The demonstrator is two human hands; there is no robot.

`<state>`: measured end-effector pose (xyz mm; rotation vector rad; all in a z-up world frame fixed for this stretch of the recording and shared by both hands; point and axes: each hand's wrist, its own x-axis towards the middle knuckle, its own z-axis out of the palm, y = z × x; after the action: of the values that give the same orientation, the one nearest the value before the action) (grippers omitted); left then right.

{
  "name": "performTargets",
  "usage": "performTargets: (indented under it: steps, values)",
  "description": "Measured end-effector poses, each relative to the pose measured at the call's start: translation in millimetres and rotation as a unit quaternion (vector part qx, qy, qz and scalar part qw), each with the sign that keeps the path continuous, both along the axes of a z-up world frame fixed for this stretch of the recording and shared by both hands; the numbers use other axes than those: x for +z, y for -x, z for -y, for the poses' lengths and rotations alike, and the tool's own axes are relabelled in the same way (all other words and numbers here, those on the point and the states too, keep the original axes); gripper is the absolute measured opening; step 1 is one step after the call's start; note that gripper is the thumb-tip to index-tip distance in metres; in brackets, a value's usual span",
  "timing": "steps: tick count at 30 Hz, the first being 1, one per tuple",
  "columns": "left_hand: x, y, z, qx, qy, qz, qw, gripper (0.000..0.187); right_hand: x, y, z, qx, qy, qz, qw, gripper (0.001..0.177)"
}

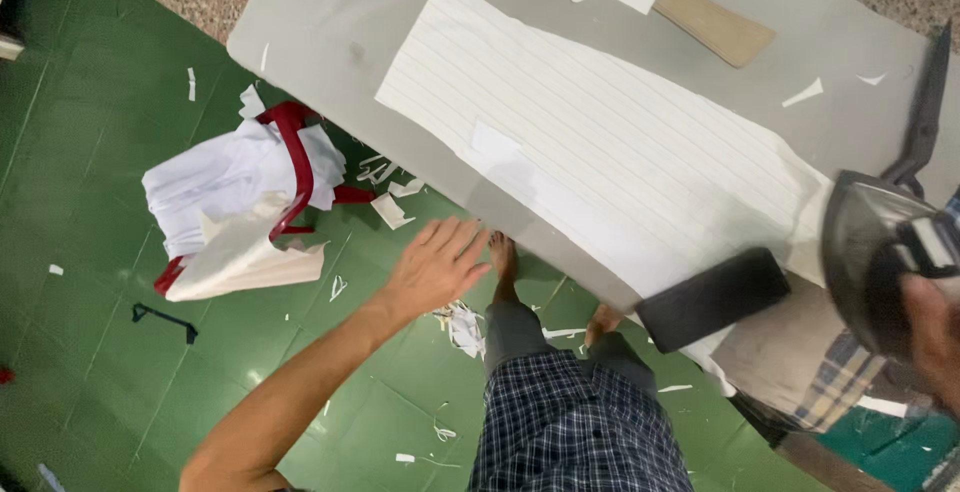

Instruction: The person cuts a white fabric piece with scissors, then irons it on a table using a steam iron and a black pressing block. The person repeatedly folds and presses the fabric edges while ironing.

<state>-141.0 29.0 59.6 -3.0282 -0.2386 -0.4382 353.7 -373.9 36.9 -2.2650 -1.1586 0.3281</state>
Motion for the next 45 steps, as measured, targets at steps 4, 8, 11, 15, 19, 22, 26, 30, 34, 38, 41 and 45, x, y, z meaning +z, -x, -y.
performTargets:
  steps: [4, 8, 11, 15, 19, 22, 26, 30, 34, 38, 41, 45]
  values:
    - [-2, -15, -143, -0.053, -0.156, -0.106, 0.981, 0.049, 220, 162, -261, -0.101, 0.467, -0.146, 0.866, 0.058]
    - [16, -51, -156, 0.242, 0.101, 0.343, 0.902, 0.021, 151, 187, -317, 0.086, 0.501, -0.127, 0.852, 0.057]
    - [-29, -57, -84, 0.3, 0.191, 0.457, 0.815, 0.011, 87, 197, -301, 0.309, 0.204, 0.057, 0.927, 0.048]
    - [-63, -63, -31, 0.203, 0.165, 0.118, 0.958, 0.051, 69, 203, -292, 0.234, 0.281, 0.065, 0.928, 0.061]
    - [-81, -61, -34, 0.205, 0.119, -0.069, 0.969, 0.081, 64, 201, -284, 0.202, 0.297, 0.059, 0.931, 0.065]
    - [-84, -52, -47, 0.184, 0.13, -0.087, 0.97, 0.085, 64, 200, -281, 0.207, 0.342, 0.07, 0.914, 0.064]
    - [-81, -42, -64, 0.133, 0.172, -0.07, 0.973, 0.08, 70, 200, -288, 0.16, 0.413, -0.039, 0.895, 0.066]
    - [-85, -42, -66, 0.117, 0.189, -0.07, 0.972, 0.079, 73, 197, -290, 0.214, 0.32, 0.028, 0.922, 0.064]
    - [-92, -44, -67, 0.118, 0.191, -0.053, 0.973, 0.081, 87, 199, -297, 0.165, 0.34, 0.033, 0.925, 0.056]
    - [-92, -46, -69, 0.117, 0.168, -0.062, 0.977, 0.081, 87, 204, -304, 0.178, 0.378, 0.078, 0.905, 0.058]
    - [-95, -46, -70, 0.116, 0.166, -0.055, 0.978, 0.081, 84, 209, -313, 0.193, 0.324, 0.122, 0.918, 0.064]
    - [-92, -46, -69, 0.117, 0.154, -0.06, 0.979, 0.081, 82, 218, -330, 0.211, 0.342, 0.089, 0.911, 0.065]
